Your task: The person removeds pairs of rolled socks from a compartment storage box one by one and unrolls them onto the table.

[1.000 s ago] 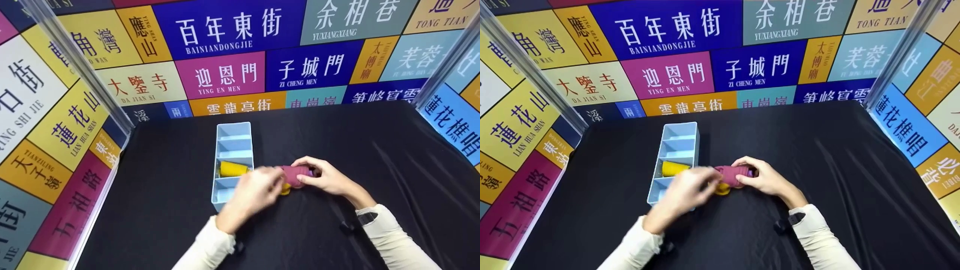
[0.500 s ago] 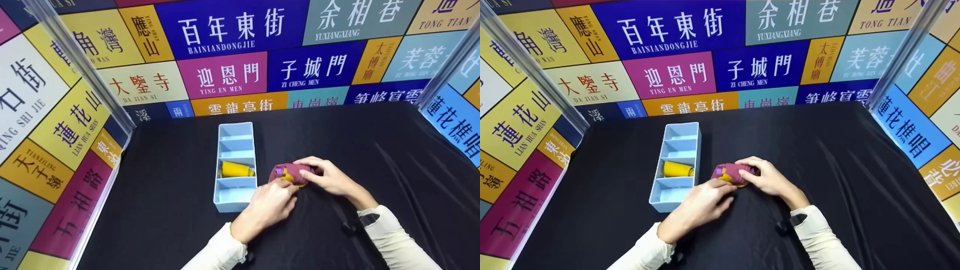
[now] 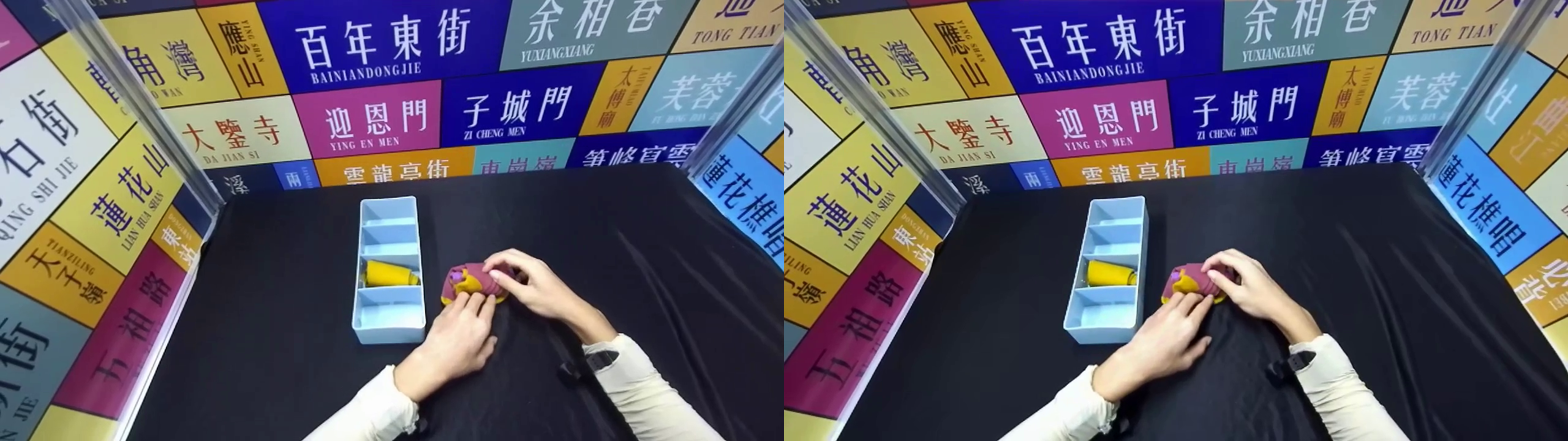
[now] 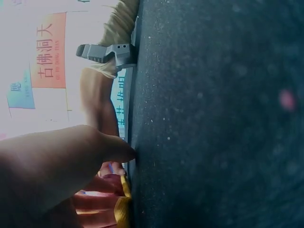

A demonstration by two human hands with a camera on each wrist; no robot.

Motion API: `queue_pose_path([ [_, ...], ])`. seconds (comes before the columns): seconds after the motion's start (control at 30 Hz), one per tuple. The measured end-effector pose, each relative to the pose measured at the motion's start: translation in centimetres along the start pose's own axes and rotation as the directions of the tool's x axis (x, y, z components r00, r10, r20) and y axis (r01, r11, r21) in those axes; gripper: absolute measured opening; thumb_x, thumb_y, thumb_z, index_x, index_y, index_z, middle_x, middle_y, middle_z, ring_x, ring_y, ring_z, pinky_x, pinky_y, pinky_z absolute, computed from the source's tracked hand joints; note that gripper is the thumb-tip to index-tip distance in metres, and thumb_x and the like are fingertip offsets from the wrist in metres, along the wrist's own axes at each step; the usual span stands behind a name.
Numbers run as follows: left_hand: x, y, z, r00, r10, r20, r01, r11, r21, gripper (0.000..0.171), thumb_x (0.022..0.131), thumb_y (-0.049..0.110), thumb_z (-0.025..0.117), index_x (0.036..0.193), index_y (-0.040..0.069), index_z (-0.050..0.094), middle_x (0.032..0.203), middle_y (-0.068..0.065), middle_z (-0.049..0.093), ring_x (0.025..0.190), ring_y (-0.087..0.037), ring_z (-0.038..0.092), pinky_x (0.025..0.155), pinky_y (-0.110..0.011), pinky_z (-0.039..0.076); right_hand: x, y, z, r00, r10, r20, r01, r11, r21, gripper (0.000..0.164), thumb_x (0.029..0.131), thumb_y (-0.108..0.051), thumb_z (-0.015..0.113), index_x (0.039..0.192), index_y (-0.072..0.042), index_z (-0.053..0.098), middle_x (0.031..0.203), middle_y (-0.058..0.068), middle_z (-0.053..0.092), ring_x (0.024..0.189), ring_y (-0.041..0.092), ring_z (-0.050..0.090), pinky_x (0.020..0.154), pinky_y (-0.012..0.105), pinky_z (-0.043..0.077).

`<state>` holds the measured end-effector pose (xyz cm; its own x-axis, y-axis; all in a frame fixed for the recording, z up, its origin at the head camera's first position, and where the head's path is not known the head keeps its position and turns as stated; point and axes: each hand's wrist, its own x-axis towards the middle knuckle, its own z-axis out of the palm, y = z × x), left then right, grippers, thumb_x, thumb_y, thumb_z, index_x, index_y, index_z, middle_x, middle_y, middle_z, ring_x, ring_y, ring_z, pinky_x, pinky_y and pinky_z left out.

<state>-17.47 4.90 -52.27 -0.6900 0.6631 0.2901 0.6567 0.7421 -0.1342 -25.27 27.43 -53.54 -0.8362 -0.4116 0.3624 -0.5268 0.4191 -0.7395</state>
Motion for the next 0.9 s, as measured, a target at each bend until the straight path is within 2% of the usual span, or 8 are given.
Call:
queue_pose_path([
  [0.17,0.05,0.04,0.21,0.994,-0.072,0.079,0.08,0.991,-0.105,0.062,0.099,0.05,0.07,0.147,0.012,0.064,0.139,-0.001,0.06,0.124,-0.022,0.056,0.109,-0.04,0.053,-0.09,-0.19,0.05,0.999,0.048,0.022,-0.048,0.999,0.006,0.021,0.105,-0.016,0.071,0.125,-0.022,0.075,0.119,-0.004,0.073,0.095,0.012,0.065,0.074,0.024,0.055],
  [0.23,-0.05,0.04,0.26,0.992,-0.088,0.088,0.1,0.986,-0.137,0.059,0.099,0.049,0.07,0.145,0.013,0.064,0.142,-0.003,0.057,0.131,-0.024,0.053,0.114,-0.044,0.05,-0.19,-0.28,0.0,0.998,0.056,0.035,-0.057,0.998,0.003,0.027,0.102,-0.017,0.075,0.129,-0.022,0.074,0.122,-0.001,0.073,0.094,0.014,0.065,0.073,0.024,0.055],
  [0.3,-0.2,0.03,0.31,0.993,-0.093,0.077,0.104,0.983,-0.151,0.057,0.098,0.049,0.071,0.143,0.014,0.064,0.146,-0.006,0.055,0.135,-0.027,0.052,0.117,-0.046,0.049,-0.24,-0.34,-0.05,0.997,0.06,0.039,-0.06,0.998,-0.003,0.035,0.098,-0.017,0.08,0.132,-0.021,0.074,0.128,0.003,0.073,0.1,0.016,0.065,0.075,0.025,0.056],
  [0.4,-0.36,-0.08,0.33,0.994,-0.09,0.064,0.098,0.985,-0.141,0.058,0.099,0.049,0.071,0.144,0.014,0.063,0.148,-0.009,0.055,0.137,-0.028,0.052,0.114,-0.042,0.051,-0.17,-0.41,-0.08,0.998,0.059,0.027,-0.058,0.998,-0.02,0.042,0.094,-0.018,0.085,0.135,-0.02,0.075,0.14,0.009,0.069,0.113,0.018,0.065,0.08,0.026,0.058],
  [0.47,-0.35,-0.14,0.29,0.994,-0.087,0.065,0.095,0.987,-0.132,0.059,0.099,0.051,0.07,0.145,0.015,0.062,0.147,-0.008,0.056,0.136,-0.027,0.053,0.112,-0.041,0.052,-0.11,-0.41,-0.08,0.998,0.063,0.013,-0.062,0.998,-0.025,0.041,0.093,-0.02,0.087,0.133,-0.02,0.076,0.142,0.009,0.068,0.117,0.019,0.064,0.082,0.027,0.057],
  [0.67,-0.25,-0.23,0.15,0.992,-0.084,0.093,0.095,0.989,-0.117,0.057,0.1,0.052,0.068,0.143,0.017,0.063,0.143,-0.006,0.057,0.132,-0.024,0.054,0.106,-0.04,0.053,-0.04,-0.31,0.04,0.999,0.039,-0.013,-0.04,0.996,-0.076,0.04,0.095,-0.019,0.085,0.134,-0.02,0.076,0.126,0.002,0.073,0.097,0.018,0.065,0.073,0.031,0.054],
  [0.8,-0.26,-0.21,0.11,0.992,-0.089,0.094,0.099,0.988,-0.115,0.053,0.1,0.052,0.069,0.14,0.018,0.064,0.14,-0.005,0.058,0.126,-0.023,0.055,0.1,-0.039,0.054,-0.06,-0.39,0.17,0.997,0.059,-0.047,-0.064,0.991,-0.114,0.049,0.096,-0.02,0.084,0.142,-0.02,0.068,0.14,0.002,0.067,0.102,0.017,0.068,0.073,0.03,0.056],
  [0.9,-0.26,-0.16,0.03,0.99,-0.094,0.104,0.106,0.988,-0.115,0.052,0.1,0.052,0.069,0.139,0.018,0.065,0.138,-0.005,0.058,0.125,-0.023,0.054,0.098,-0.039,0.054,-0.04,-0.68,0.36,0.994,0.075,-0.082,-0.087,0.983,-0.161,0.045,0.097,-0.023,0.083,0.139,-0.021,0.066,0.147,0.002,0.059,0.108,0.018,0.069,0.074,0.029,0.058],
])
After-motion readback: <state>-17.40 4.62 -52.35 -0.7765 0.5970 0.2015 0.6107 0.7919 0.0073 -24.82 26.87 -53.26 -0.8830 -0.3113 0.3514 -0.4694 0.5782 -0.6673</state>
